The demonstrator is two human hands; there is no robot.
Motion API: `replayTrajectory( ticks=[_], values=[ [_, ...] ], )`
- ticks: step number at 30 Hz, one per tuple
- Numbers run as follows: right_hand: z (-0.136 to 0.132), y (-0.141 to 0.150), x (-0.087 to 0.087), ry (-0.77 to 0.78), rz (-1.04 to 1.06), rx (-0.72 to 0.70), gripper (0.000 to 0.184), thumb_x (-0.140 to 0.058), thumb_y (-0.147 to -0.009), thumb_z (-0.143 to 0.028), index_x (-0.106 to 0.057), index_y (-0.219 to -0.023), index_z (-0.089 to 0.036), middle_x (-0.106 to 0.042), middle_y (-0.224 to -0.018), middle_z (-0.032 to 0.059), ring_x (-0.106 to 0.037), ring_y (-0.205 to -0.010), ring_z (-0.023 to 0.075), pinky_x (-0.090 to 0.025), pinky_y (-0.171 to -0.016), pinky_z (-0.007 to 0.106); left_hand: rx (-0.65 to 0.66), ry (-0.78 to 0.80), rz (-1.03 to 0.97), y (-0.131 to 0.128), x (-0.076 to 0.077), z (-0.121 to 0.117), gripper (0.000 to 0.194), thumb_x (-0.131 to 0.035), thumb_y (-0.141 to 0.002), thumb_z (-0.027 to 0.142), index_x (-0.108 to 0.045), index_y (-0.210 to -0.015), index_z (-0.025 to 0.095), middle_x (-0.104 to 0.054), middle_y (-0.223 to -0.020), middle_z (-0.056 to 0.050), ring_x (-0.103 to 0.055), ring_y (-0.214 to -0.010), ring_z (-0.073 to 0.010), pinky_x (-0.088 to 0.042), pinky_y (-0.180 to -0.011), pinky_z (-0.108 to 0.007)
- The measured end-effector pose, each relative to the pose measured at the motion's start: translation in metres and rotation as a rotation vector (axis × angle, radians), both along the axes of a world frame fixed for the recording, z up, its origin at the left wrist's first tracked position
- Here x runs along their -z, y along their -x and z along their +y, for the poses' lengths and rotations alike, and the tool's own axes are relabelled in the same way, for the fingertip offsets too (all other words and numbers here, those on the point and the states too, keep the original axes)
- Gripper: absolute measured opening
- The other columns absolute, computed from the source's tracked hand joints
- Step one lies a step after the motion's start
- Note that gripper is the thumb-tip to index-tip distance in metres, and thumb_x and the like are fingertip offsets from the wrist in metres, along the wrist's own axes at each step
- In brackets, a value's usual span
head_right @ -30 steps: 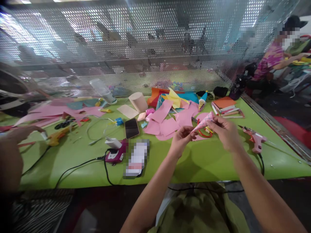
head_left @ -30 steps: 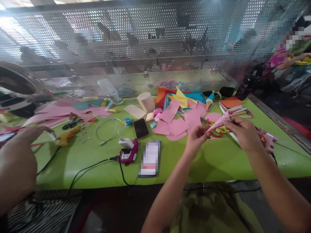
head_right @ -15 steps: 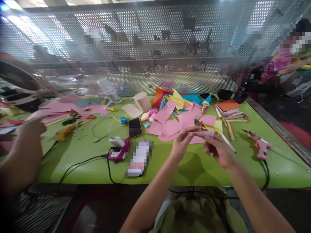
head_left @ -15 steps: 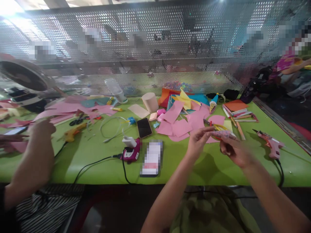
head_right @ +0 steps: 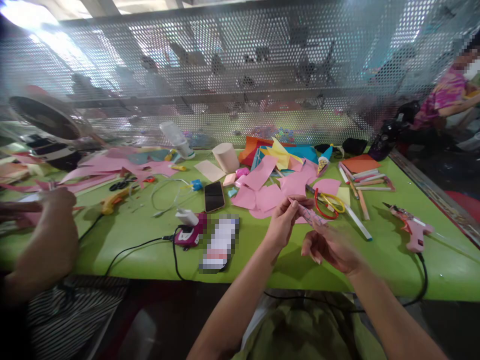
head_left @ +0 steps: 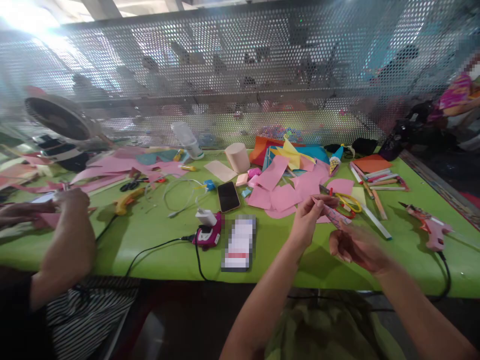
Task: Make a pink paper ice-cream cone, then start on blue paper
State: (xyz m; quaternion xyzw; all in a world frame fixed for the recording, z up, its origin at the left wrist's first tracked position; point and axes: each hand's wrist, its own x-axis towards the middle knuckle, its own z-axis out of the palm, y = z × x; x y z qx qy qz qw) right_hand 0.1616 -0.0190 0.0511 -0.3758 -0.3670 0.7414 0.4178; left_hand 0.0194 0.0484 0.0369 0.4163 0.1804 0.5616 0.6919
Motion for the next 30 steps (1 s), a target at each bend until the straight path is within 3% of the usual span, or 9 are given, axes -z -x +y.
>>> replayTrajectory(
  ticks=[5, 9, 14, 19, 24, 30],
  values=[
    [-0.0001, 0.0023, 0.0006, -0.029, -0.005, 0.006, 0.031, -0.076, -0.088, -0.051, -0.072, -0.088, -0.02, -0.077, -0.061, 0.0069, -0.057, -0.037, 0.0098, -0.045, -0.038, 0.015, -0.036, 0.035, 0.034, -0.0011, 0.0014, 0.0022, 0.04, -0.077, -0.088, 0.054, -0.074, -0.102, 0.017, -0.081, -0.097, -0.009, -0.076, -0.089, -0.0208, -0.054, -0.08, -0.029],
    [0.0016, 0.0027, 0.002, -0.037, -0.028, -0.011, 0.037, -0.07, -0.092, -0.057, -0.073, -0.087, -0.02, -0.077, -0.063, 0.0074, -0.057, -0.039, 0.0096, -0.046, -0.039, 0.016, -0.036, 0.047, 0.035, -0.0003, 0.0019, 0.0023, 0.039, -0.076, -0.089, 0.053, -0.073, -0.103, 0.017, -0.08, -0.097, -0.009, -0.076, -0.091, -0.0206, -0.054, -0.08, -0.029],
    [-0.0003, 0.0024, -0.0005, -0.007, -0.021, 0.011, 0.039, -0.061, -0.097, -0.059, -0.073, -0.111, -0.025, -0.078, -0.066, 0.0074, -0.057, -0.04, 0.0112, -0.045, -0.041, 0.017, 0.012, 0.029, 0.012, 0.0017, -0.0015, -0.0008, 0.042, -0.08, -0.087, 0.05, -0.072, -0.113, 0.018, -0.081, -0.103, -0.011, -0.076, -0.097, -0.023, -0.055, -0.086, -0.032],
    [-0.0028, 0.002, -0.0021, 0.001, -0.024, 0.009, 0.039, -0.064, -0.094, -0.059, -0.072, -0.11, -0.024, -0.078, -0.063, 0.0075, -0.057, -0.039, 0.0115, -0.045, -0.041, 0.017, 0.019, 0.027, 0.038, 0.0009, -0.0032, -0.0032, 0.043, -0.08, -0.087, 0.051, -0.072, -0.111, 0.017, -0.081, -0.103, -0.012, -0.077, -0.095, -0.0242, -0.056, -0.083, -0.033],
    [0.0003, 0.001, 0.0021, -0.005, -0.019, 0.014, 0.055, -0.059, -0.096, -0.065, -0.068, -0.123, -0.018, -0.078, -0.064, 0.009, -0.058, -0.038, 0.0116, -0.044, -0.039, 0.017, -0.004, 0.047, 0.069, 0.0, -0.0009, -0.003, 0.041, -0.079, -0.087, 0.051, -0.073, -0.11, 0.017, -0.081, -0.102, -0.011, -0.076, -0.092, -0.0233, -0.055, -0.077, -0.03],
    [0.0061, 0.0, -0.002, -0.019, -0.006, -0.018, 0.065, -0.054, -0.099, -0.066, -0.058, -0.143, -0.018, -0.08, -0.067, 0.0093, -0.059, -0.039, 0.0109, -0.045, -0.04, 0.016, 0.001, 0.01, 0.065, 0.003, -0.0013, -0.0023, 0.038, -0.079, -0.088, 0.047, -0.074, -0.113, 0.018, -0.08, -0.109, -0.012, -0.075, -0.101, -0.0241, -0.055, -0.087, -0.033]
  ],
)
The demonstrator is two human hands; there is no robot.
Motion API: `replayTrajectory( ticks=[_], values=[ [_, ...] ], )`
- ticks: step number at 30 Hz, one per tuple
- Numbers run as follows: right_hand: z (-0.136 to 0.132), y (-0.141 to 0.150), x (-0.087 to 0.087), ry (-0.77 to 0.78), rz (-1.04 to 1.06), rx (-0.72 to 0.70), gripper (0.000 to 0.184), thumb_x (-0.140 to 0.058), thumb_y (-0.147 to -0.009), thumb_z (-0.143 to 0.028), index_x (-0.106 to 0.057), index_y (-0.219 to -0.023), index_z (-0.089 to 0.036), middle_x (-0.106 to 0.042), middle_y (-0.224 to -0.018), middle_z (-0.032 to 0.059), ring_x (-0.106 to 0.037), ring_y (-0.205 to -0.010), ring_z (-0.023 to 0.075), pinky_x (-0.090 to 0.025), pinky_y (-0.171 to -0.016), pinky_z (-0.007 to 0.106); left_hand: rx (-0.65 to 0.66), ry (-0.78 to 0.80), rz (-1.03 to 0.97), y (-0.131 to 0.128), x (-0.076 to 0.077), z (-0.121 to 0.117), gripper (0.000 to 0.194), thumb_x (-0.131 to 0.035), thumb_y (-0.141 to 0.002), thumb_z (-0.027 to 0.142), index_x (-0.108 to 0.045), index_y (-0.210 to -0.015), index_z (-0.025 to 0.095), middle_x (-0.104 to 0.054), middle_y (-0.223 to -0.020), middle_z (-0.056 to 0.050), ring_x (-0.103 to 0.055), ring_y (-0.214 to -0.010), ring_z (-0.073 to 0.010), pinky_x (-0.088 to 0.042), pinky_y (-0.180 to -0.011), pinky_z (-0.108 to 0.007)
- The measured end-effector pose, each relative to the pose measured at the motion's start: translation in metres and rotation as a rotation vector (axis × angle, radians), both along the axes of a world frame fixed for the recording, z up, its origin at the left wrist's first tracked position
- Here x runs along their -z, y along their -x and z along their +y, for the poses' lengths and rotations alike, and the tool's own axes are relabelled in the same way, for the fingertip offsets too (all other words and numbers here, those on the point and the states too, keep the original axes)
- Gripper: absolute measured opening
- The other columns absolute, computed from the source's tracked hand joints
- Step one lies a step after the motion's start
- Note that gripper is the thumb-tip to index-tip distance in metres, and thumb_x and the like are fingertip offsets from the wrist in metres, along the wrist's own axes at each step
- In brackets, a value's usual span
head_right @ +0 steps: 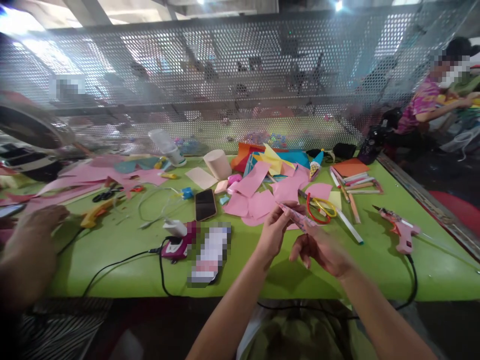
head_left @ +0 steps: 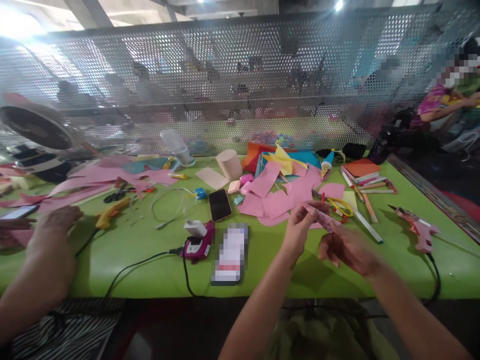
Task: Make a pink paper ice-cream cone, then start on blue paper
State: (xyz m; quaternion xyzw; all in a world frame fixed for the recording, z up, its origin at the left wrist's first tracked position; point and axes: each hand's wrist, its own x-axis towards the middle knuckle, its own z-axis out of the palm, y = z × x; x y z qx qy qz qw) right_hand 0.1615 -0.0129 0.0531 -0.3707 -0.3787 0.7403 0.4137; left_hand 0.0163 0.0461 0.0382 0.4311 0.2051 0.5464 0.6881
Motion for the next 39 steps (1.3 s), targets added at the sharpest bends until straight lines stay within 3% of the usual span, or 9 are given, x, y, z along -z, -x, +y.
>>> replayTrajectory(
  ticks=[10, 14, 17, 22, 26, 31, 39],
  values=[
    [0.011, -0.008, -0.004, -0.046, -0.065, -0.017, 0.069, -0.06, -0.098, -0.061, -0.053, -0.152, -0.019, -0.078, -0.068, 0.0071, -0.064, -0.047, 0.0133, -0.049, -0.043, 0.018, -0.046, 0.006, 0.002, -0.001, -0.003, 0.003, 0.032, -0.082, -0.085, 0.043, -0.076, -0.103, 0.017, -0.08, -0.106, -0.01, -0.073, -0.095, -0.0214, -0.056, -0.089, -0.034],
    [0.02, -0.022, -0.007, -0.122, -0.166, -0.008, 0.063, -0.058, -0.101, -0.056, -0.054, -0.154, -0.021, -0.078, -0.073, 0.0069, -0.07, -0.06, 0.0165, -0.052, -0.047, 0.02, -0.114, -0.007, 0.028, 0.004, -0.005, 0.005, 0.033, -0.082, -0.085, 0.044, -0.075, -0.106, 0.02, -0.077, -0.115, -0.009, -0.07, -0.105, -0.0219, -0.054, -0.093, -0.034],
    [0.027, -0.035, -0.009, -0.157, -0.236, 0.019, 0.06, -0.06, -0.1, -0.055, -0.06, -0.15, -0.021, -0.079, -0.075, 0.0067, -0.069, -0.06, 0.0164, -0.054, -0.049, 0.022, -0.217, -0.009, 0.065, 0.009, -0.007, 0.009, 0.031, -0.08, -0.085, 0.046, -0.075, -0.103, 0.021, -0.075, -0.117, -0.008, -0.067, -0.107, -0.0207, -0.053, -0.088, -0.029],
    [0.038, -0.048, -0.011, -0.141, -0.251, 0.077, 0.049, -0.069, -0.093, -0.057, -0.075, -0.125, -0.02, -0.079, -0.07, 0.0069, -0.067, -0.054, 0.0158, -0.053, -0.046, 0.022, -0.305, 0.004, 0.129, 0.014, -0.006, 0.015, 0.031, -0.083, -0.082, 0.047, -0.078, -0.096, 0.019, -0.074, -0.091, -0.005, -0.066, -0.085, -0.0154, -0.052, -0.081, -0.028],
    [0.044, -0.049, -0.008, -0.167, -0.258, 0.193, 0.041, -0.076, -0.087, -0.058, -0.077, -0.103, -0.019, -0.078, -0.067, 0.0061, -0.064, -0.051, 0.0144, -0.05, -0.044, 0.022, -0.252, 0.037, 0.147, 0.015, -0.004, 0.018, 0.033, -0.086, -0.079, 0.047, -0.077, -0.091, 0.017, -0.075, -0.085, -0.005, -0.07, -0.081, -0.0164, -0.056, -0.084, -0.032],
    [0.049, -0.055, 0.0, -0.248, -0.336, 0.339, 0.037, -0.076, -0.088, -0.056, -0.078, -0.096, -0.02, -0.076, -0.065, 0.0045, -0.062, -0.052, 0.0135, -0.049, -0.046, 0.022, -0.139, 0.093, 0.228, 0.014, 0.002, 0.022, 0.035, -0.089, -0.075, 0.043, -0.076, -0.091, 0.014, -0.078, -0.082, -0.008, -0.072, -0.076, -0.0165, -0.058, -0.08, -0.032],
    [0.047, -0.072, 0.004, -0.335, -0.544, 0.312, 0.042, -0.07, -0.092, -0.061, -0.08, -0.091, -0.021, -0.074, -0.064, 0.0032, -0.058, -0.05, 0.0117, -0.047, -0.046, 0.022, 0.03, 0.103, 0.45, 0.013, 0.007, 0.023, 0.039, -0.085, -0.078, 0.05, -0.078, -0.089, 0.013, -0.078, -0.079, -0.01, -0.072, -0.072, -0.0164, -0.057, -0.074, -0.03]
  ],
)
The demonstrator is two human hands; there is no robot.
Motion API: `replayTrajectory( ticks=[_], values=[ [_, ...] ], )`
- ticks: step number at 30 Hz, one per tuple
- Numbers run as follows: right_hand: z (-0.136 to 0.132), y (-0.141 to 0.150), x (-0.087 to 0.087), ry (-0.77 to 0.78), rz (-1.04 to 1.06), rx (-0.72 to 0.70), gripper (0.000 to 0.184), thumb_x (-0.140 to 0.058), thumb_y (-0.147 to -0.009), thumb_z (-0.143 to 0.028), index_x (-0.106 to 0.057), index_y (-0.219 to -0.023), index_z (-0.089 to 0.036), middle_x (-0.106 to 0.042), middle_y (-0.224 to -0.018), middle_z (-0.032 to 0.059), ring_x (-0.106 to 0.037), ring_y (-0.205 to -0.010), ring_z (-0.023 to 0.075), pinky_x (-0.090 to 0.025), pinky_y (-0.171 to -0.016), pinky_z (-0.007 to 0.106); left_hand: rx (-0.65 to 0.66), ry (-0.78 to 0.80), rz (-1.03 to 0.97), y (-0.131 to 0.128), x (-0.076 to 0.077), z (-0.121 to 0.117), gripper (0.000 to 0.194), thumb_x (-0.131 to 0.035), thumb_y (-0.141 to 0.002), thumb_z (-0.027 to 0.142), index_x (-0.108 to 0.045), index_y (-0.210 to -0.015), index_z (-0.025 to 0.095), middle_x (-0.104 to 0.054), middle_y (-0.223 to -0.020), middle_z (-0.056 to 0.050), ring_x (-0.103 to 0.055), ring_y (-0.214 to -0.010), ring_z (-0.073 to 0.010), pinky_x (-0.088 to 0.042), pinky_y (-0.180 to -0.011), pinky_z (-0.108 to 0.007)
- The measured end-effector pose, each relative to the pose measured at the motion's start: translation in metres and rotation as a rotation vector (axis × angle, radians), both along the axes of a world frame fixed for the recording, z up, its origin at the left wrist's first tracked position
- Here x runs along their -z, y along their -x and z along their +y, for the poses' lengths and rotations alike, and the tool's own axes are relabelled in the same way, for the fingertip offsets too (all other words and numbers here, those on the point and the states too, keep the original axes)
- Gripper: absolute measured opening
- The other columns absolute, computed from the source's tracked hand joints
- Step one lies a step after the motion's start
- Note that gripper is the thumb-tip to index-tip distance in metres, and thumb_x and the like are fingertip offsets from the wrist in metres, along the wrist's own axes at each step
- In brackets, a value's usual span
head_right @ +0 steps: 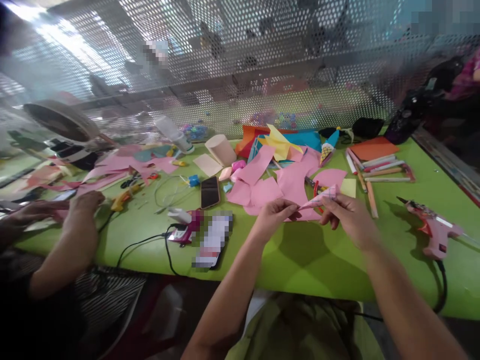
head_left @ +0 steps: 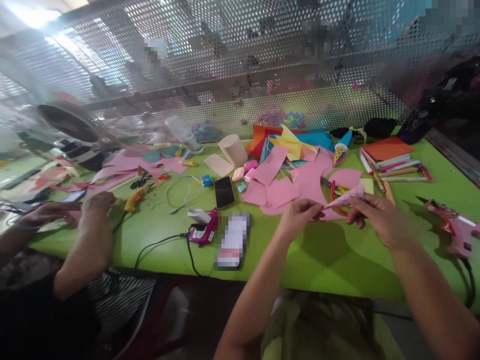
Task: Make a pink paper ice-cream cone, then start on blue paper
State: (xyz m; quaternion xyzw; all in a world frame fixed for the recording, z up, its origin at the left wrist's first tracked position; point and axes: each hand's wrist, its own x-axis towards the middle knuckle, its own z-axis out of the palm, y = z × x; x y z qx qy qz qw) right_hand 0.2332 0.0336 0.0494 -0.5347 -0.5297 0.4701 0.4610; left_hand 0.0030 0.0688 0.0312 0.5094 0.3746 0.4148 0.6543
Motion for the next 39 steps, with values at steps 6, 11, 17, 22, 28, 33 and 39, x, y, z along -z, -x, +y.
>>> replayTrajectory(
  ticks=[6, 11, 17, 22, 28, 33, 39],
  values=[
    [-0.001, -0.002, -0.004, 0.03, -0.054, -0.026, 0.05, -0.07, -0.089, -0.067, -0.08, -0.095, -0.018, -0.072, -0.059, 0.0033, -0.054, -0.045, 0.0102, -0.042, -0.042, 0.021, 0.108, -0.032, 0.134, 0.0, -0.001, -0.002, 0.039, -0.083, -0.08, 0.05, -0.081, -0.091, 0.013, -0.079, -0.08, -0.01, -0.068, -0.069, -0.015, -0.054, -0.071, -0.028],
    [-0.001, -0.002, -0.007, 0.037, -0.063, -0.03, 0.051, -0.07, -0.087, -0.068, -0.079, -0.092, -0.018, -0.072, -0.057, 0.0036, -0.054, -0.044, 0.0104, -0.041, -0.041, 0.021, 0.157, -0.036, 0.144, 0.0, -0.001, -0.003, 0.039, -0.084, -0.078, 0.05, -0.082, -0.09, 0.014, -0.079, -0.08, -0.009, -0.066, -0.07, -0.0142, -0.052, -0.069, -0.026],
    [-0.001, -0.001, -0.009, 0.031, -0.077, -0.066, 0.048, -0.069, -0.089, -0.066, -0.078, -0.087, -0.019, -0.072, -0.057, 0.0037, -0.054, -0.043, 0.01, -0.041, -0.04, 0.021, 0.198, -0.007, 0.169, -0.002, 0.0, -0.003, 0.041, -0.085, -0.077, 0.052, -0.083, -0.094, 0.014, -0.078, -0.08, -0.009, -0.066, -0.07, -0.0145, -0.05, -0.067, -0.026],
    [0.0, 0.002, -0.01, 0.004, 0.003, -0.076, 0.049, -0.072, -0.085, -0.067, -0.073, -0.089, -0.019, -0.073, -0.063, 0.0028, -0.059, -0.047, 0.0102, -0.04, -0.038, 0.018, 0.215, -0.005, 0.177, -0.004, 0.001, -0.004, 0.04, -0.085, -0.077, 0.051, -0.083, -0.092, 0.014, -0.077, -0.079, -0.009, -0.065, -0.07, -0.0145, -0.049, -0.066, -0.026],
    [0.0, 0.004, -0.006, -0.011, 0.007, -0.066, 0.04, -0.069, -0.092, -0.06, -0.067, -0.1, -0.02, -0.081, -0.087, 0.0067, -0.068, -0.059, 0.0129, -0.044, -0.042, 0.02, 0.222, 0.02, 0.186, -0.007, 0.001, -0.006, 0.034, -0.085, -0.077, 0.045, -0.081, -0.091, 0.014, -0.077, -0.079, -0.009, -0.067, -0.071, -0.0147, -0.049, -0.067, -0.026],
    [-0.001, 0.006, -0.005, -0.072, 0.053, -0.03, 0.046, -0.075, -0.092, -0.05, -0.062, -0.128, -0.024, -0.077, -0.08, 0.0032, -0.069, -0.065, 0.0163, -0.048, -0.047, 0.022, 0.174, 0.076, 0.134, -0.009, 0.001, -0.007, 0.033, -0.089, -0.073, 0.042, -0.079, -0.087, 0.013, -0.077, -0.077, -0.007, -0.066, -0.069, -0.0132, -0.049, -0.065, -0.025],
    [0.001, 0.013, 0.002, -0.129, 0.187, 0.099, 0.049, -0.085, -0.083, -0.044, -0.058, -0.122, -0.03, -0.065, -0.08, -0.005, -0.057, -0.057, 0.0114, -0.05, -0.05, 0.024, 0.05, 0.158, -0.055, -0.01, 0.0, -0.007, 0.039, -0.093, -0.067, 0.044, -0.076, -0.085, 0.014, -0.076, -0.075, -0.005, -0.064, -0.065, -0.0102, -0.049, -0.064, -0.023]
  ],
)
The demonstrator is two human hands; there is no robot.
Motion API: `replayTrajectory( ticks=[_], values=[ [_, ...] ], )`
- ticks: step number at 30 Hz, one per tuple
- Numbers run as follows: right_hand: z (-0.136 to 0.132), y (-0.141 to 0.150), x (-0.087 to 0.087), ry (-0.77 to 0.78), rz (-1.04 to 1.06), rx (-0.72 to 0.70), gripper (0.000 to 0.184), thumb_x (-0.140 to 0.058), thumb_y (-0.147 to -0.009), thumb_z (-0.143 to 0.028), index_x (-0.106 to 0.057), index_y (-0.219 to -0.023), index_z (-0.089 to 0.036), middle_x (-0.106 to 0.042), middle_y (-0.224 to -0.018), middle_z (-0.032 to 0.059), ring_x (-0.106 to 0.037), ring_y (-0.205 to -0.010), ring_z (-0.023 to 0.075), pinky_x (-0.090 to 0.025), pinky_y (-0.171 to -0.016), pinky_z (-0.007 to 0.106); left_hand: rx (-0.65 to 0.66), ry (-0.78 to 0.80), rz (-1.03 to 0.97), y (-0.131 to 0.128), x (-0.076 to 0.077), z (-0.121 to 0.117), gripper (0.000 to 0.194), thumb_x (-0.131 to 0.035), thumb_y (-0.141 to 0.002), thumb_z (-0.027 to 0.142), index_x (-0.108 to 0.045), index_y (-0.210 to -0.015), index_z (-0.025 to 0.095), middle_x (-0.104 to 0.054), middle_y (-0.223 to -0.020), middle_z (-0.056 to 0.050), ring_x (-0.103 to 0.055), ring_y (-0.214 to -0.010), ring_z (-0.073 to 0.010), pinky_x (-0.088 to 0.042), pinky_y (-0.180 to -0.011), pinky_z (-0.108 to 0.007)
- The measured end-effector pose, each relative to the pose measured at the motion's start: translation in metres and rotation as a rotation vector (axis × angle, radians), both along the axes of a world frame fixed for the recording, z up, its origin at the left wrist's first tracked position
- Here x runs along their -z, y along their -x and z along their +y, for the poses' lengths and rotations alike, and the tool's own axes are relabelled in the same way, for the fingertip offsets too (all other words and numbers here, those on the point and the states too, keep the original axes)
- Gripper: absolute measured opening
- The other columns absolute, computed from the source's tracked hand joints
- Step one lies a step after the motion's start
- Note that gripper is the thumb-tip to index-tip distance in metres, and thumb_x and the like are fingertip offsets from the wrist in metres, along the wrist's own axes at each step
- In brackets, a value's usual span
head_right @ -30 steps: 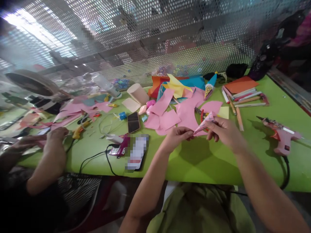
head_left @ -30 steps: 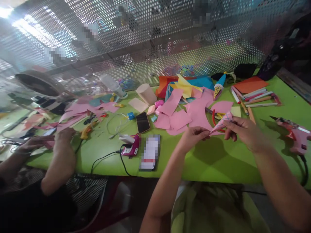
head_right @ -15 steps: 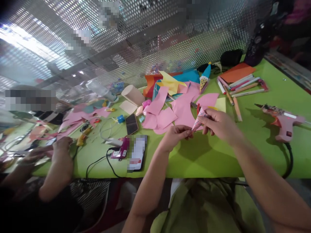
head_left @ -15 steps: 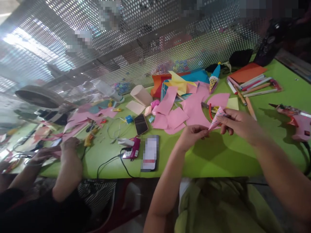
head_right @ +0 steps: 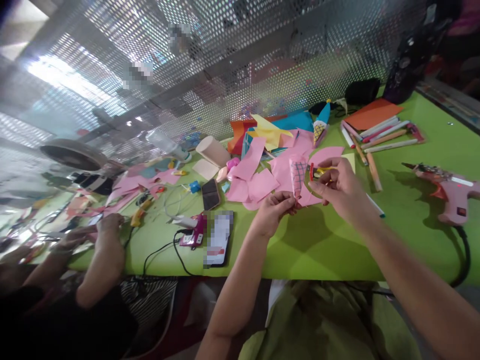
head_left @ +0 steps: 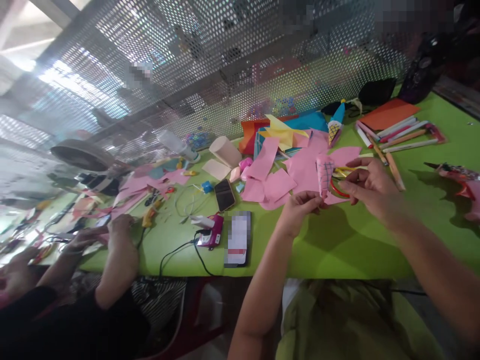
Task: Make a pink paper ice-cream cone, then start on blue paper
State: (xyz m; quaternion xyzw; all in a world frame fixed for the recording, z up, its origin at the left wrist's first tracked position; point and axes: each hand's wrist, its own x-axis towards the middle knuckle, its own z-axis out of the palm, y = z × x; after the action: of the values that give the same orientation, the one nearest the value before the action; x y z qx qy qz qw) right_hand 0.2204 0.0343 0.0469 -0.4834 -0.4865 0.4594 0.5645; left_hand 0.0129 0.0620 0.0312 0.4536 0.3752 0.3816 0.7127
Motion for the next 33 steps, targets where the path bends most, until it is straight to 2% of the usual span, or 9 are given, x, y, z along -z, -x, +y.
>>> replayTrajectory(
  ticks=[3, 6, 8, 21, 29, 33],
  values=[
    [0.003, 0.006, 0.009, 0.076, -0.055, -0.103, 0.037, -0.086, -0.08, -0.047, -0.067, -0.101, -0.024, -0.065, -0.084, -0.0013, -0.06, -0.067, 0.0138, -0.052, -0.055, 0.026, -0.026, 0.034, -0.072, -0.001, -0.002, -0.002, 0.041, -0.095, -0.066, 0.044, -0.073, -0.084, 0.014, -0.076, -0.077, -0.004, -0.063, -0.062, -0.0087, -0.05, -0.064, -0.022],
    [0.004, 0.011, 0.015, 0.101, -0.072, -0.22, 0.032, -0.085, -0.081, -0.047, -0.072, -0.097, -0.023, -0.068, -0.084, 0.0003, -0.062, -0.073, 0.0156, -0.052, -0.061, 0.028, -0.028, 0.043, -0.122, -0.004, -0.004, -0.004, 0.043, -0.096, -0.065, 0.043, -0.071, -0.083, 0.014, -0.075, -0.075, -0.003, -0.064, -0.063, -0.009, -0.051, -0.063, -0.021],
    [0.004, 0.013, 0.017, 0.104, -0.051, -0.248, 0.03, -0.084, -0.082, -0.047, -0.073, -0.097, -0.023, -0.069, -0.085, 0.0005, -0.063, -0.077, 0.0166, -0.051, -0.064, 0.029, -0.024, 0.036, -0.142, -0.005, -0.004, -0.005, 0.042, -0.096, -0.066, 0.042, -0.07, -0.083, 0.014, -0.075, -0.075, -0.002, -0.066, -0.064, -0.0098, -0.051, -0.064, -0.022],
    [0.003, 0.016, 0.015, 0.146, -0.003, -0.194, 0.037, -0.091, -0.075, -0.049, -0.072, -0.095, -0.023, -0.069, -0.083, -0.0002, -0.062, -0.075, 0.016, -0.048, -0.063, 0.029, -0.01, -0.018, -0.145, -0.005, 0.003, -0.004, 0.049, -0.096, -0.065, 0.042, -0.065, -0.091, 0.014, -0.074, -0.076, -0.004, -0.071, -0.071, -0.0157, -0.052, -0.066, -0.027],
    [0.003, 0.017, 0.018, 0.145, -0.037, -0.203, 0.031, -0.086, -0.08, -0.05, -0.073, -0.088, -0.023, -0.068, -0.082, -0.0002, -0.059, -0.074, 0.0159, -0.045, -0.062, 0.029, -0.04, -0.097, -0.114, -0.008, 0.003, -0.004, 0.047, -0.093, -0.07, 0.043, -0.061, -0.092, 0.015, -0.072, -0.077, -0.003, -0.07, -0.07, -0.0138, -0.053, -0.067, -0.026],
    [0.003, 0.018, 0.018, 0.146, -0.013, -0.132, 0.028, -0.087, -0.079, -0.047, -0.073, -0.084, -0.024, -0.067, -0.079, -0.0012, -0.058, -0.072, 0.0151, -0.042, -0.061, 0.029, -0.034, -0.122, -0.126, -0.009, 0.004, -0.005, 0.048, -0.095, -0.067, 0.04, -0.064, -0.094, 0.015, -0.073, -0.08, -0.002, -0.069, -0.071, -0.0127, -0.054, -0.068, -0.026]
  ],
)
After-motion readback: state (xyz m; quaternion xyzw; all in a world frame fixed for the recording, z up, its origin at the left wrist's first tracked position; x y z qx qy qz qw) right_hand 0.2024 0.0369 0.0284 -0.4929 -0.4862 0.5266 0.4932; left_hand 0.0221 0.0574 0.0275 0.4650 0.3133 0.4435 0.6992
